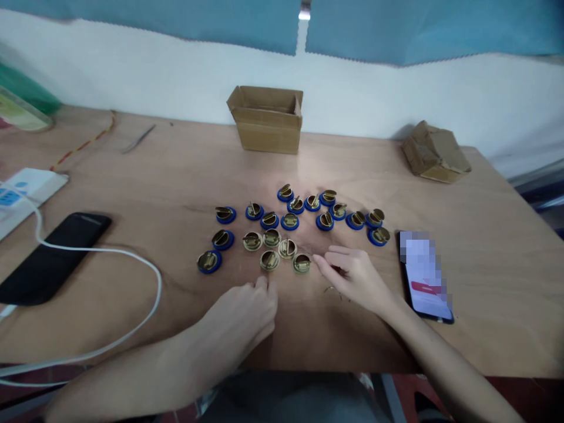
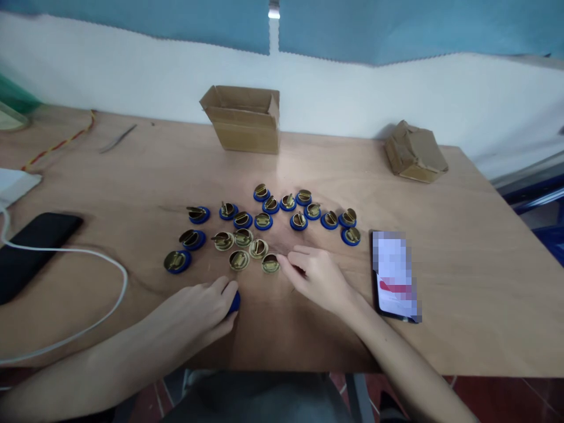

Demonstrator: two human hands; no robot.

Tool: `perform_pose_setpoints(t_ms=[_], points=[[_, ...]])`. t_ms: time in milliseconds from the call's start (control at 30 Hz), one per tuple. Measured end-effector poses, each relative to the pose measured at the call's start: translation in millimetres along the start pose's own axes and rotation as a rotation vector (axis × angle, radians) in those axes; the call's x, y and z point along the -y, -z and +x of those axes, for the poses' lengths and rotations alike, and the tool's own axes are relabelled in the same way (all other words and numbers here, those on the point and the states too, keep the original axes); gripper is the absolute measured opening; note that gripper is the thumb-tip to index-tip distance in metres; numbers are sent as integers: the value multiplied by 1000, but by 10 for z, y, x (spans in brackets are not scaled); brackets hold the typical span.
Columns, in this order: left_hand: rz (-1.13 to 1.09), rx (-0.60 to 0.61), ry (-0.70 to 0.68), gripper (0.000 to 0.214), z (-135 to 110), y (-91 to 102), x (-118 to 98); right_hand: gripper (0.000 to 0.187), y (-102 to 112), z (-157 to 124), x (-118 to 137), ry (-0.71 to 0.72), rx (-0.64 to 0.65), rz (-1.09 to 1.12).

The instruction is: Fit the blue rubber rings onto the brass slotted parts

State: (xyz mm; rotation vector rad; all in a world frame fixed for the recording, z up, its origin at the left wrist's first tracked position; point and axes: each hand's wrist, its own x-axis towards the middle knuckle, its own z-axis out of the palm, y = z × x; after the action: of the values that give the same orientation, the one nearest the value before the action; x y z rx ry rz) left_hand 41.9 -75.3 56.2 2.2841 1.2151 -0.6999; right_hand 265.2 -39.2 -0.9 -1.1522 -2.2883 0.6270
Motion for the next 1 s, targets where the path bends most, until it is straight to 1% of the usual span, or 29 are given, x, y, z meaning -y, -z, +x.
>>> perform_pose_setpoints(t_ms=[67, 133, 200, 300, 433, 533, 667, 833, 1000], points=[[2, -36, -41, 22, -34, 14, 26, 50, 2, 1, 5, 4, -5, -2], [-3, -98, -85, 22, -69, 21, 53, 50, 2, -1, 3, 10, -4, -7], [-3, -129, -83, 18, -100, 33, 68, 49, 1, -6, -4, 16, -4, -13], [42, -101, -24, 18, -134, 71, 60, 48, -3, -13, -15, 20, -10, -14], [83, -79, -22, 21, -155, 127, 44, 47, -3, -12, -13, 26, -15, -16], [84, -46, 12, 18, -147, 159, 44, 47, -1, -8, -6, 32, -14, -19], [48, 4, 70, 21, -141, 193, 37, 47, -2, -12, -10, 34, -8, -26], [75, 2, 53, 24, -150, 180, 39, 47, -8, -20, -27, 34, -7, -42], [72, -13, 42, 21, -137, 180, 60, 47, -7, -9, -20, 30, 1, -32]])
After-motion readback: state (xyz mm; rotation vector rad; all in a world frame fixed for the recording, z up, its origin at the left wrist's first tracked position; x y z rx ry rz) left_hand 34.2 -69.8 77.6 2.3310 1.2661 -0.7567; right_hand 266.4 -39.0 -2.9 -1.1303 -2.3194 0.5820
